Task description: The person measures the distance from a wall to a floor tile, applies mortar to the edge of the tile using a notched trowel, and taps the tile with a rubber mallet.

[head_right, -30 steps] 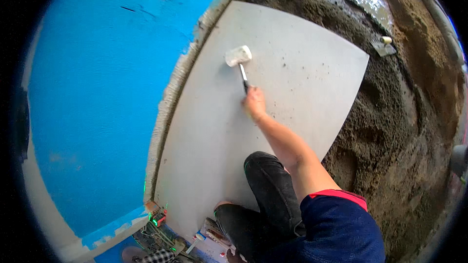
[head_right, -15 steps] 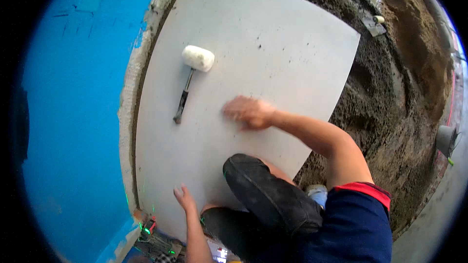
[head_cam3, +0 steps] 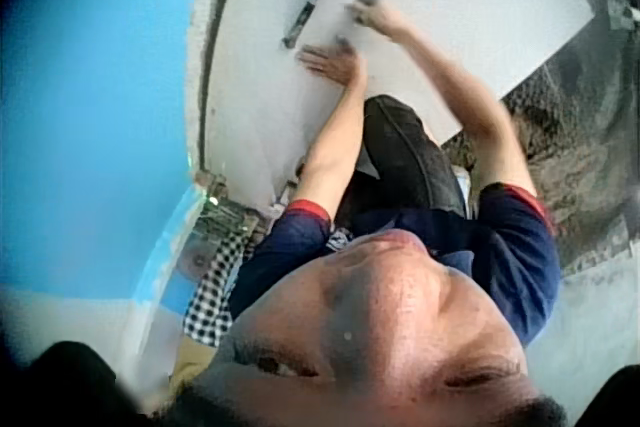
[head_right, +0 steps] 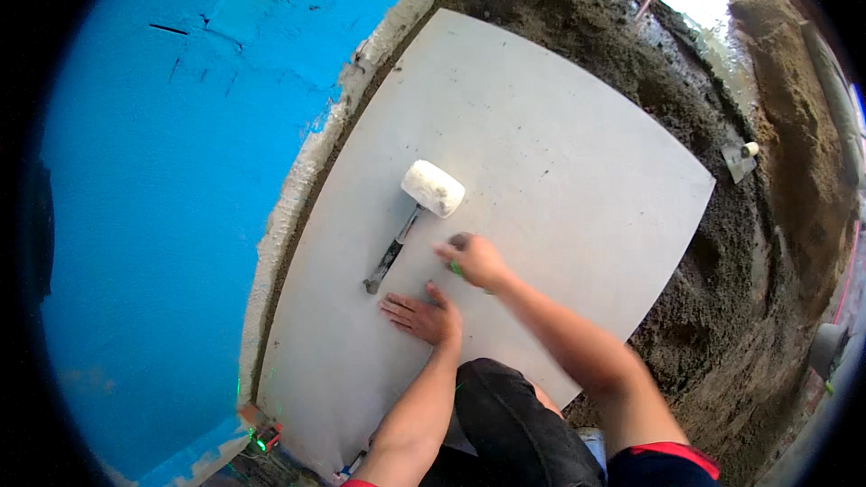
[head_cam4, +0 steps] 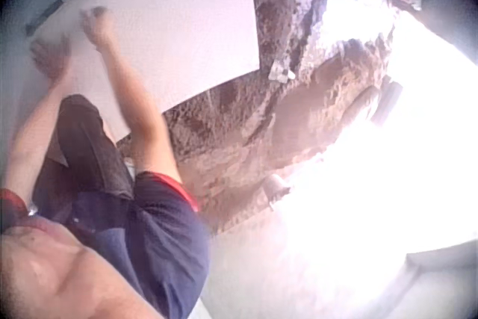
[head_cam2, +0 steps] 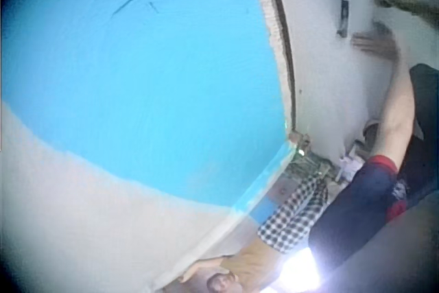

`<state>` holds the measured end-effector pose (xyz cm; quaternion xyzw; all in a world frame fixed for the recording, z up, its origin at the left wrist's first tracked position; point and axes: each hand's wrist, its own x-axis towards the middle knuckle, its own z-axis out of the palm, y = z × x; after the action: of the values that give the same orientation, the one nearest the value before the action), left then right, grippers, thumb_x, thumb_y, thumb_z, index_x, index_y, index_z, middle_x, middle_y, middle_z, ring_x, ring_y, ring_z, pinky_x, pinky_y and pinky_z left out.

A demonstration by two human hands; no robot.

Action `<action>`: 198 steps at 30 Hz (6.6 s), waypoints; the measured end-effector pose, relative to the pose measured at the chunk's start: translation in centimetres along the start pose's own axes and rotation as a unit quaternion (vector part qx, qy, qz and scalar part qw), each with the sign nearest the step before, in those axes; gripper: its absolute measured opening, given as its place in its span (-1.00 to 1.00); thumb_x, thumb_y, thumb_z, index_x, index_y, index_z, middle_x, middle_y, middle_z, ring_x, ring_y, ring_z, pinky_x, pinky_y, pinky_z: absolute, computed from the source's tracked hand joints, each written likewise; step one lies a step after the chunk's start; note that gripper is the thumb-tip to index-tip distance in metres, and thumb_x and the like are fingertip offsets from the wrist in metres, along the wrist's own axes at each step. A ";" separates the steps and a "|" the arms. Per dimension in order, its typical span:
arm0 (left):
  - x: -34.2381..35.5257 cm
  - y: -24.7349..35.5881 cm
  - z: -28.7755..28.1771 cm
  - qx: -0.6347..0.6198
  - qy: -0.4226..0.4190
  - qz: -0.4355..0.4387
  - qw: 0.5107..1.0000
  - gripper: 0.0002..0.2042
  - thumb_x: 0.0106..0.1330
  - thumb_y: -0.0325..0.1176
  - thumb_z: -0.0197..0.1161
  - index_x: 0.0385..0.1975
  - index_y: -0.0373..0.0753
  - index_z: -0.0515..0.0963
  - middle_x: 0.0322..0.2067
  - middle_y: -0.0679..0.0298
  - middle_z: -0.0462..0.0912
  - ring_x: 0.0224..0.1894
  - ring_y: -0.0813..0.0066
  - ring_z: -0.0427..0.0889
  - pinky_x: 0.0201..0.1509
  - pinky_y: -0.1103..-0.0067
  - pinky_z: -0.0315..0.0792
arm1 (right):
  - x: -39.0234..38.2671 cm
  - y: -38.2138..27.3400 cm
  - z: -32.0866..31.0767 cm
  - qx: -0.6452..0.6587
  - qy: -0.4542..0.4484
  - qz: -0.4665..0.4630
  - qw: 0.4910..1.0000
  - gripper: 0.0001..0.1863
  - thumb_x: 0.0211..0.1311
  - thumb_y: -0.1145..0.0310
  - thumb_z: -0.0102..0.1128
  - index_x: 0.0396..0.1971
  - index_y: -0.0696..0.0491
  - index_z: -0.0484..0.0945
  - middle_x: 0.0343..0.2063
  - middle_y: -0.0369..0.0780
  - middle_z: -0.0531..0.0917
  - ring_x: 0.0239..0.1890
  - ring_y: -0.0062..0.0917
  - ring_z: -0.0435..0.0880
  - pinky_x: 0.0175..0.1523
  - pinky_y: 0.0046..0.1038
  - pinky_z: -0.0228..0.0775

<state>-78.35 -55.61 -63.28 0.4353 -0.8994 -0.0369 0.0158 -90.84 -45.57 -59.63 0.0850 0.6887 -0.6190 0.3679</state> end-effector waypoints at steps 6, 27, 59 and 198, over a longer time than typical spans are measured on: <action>0.8 -1.6 2.1 0.026 0.035 -0.009 0.999 -0.24 0.41 0.04 -0.07 0.44 -0.33 -0.10 0.44 -0.18 -0.16 0.48 -0.15 -0.09 0.46 0.03 -0.06 | 6.4 -6.7 10.2 -0.094 0.244 0.114 0.958 -0.47 0.29 -0.03 0.04 -0.48 0.20 0.65 -0.57 -0.09 0.67 -0.44 -0.29 0.69 -0.21 -0.23 0.52; -0.8 1.2 0.3 0.015 0.011 -0.014 1.000 -0.19 0.44 0.16 -0.27 0.43 -0.44 -0.13 0.46 -0.16 -0.19 0.51 -0.05 -0.22 0.51 0.10 -0.26 | -42.5 21.7 -39.7 0.540 0.418 -0.295 0.668 -0.65 0.55 0.10 -0.22 -0.41 -0.02 0.35 -0.61 -0.44 0.27 -0.64 -0.71 0.25 -0.54 -0.63 0.14; 2.4 1.1 -1.6 -0.004 -0.011 -0.015 1.000 -0.26 0.43 0.00 -0.15 0.42 -0.43 -0.11 0.46 -0.18 -0.31 0.52 -0.05 -0.33 0.51 0.11 -0.33 | -26.1 17.5 -35.0 0.555 0.446 0.060 0.700 -0.51 0.42 -0.18 -0.12 -0.57 -0.13 0.17 -0.74 -0.50 0.05 -0.78 -0.72 0.01 -0.66 -0.59 -0.09; -29.4 -78.7 3.4 0.194 0.190 -0.393 0.878 -0.34 0.22 0.14 0.15 0.23 -0.17 0.43 0.23 0.10 0.44 0.19 0.14 0.49 0.07 0.22 0.39 | -56.6 -7.3 -1.9 -0.542 0.266 -0.168 0.779 -0.67 0.40 0.22 0.12 0.01 0.12 0.56 -0.17 -0.20 0.67 -0.14 -0.50 0.60 0.02 -0.41 0.43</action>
<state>1.20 -81.03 -72.83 0.7462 -0.6230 0.2187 0.0855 -55.31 -26.32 -19.30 -0.0842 0.9842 -0.1486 0.0457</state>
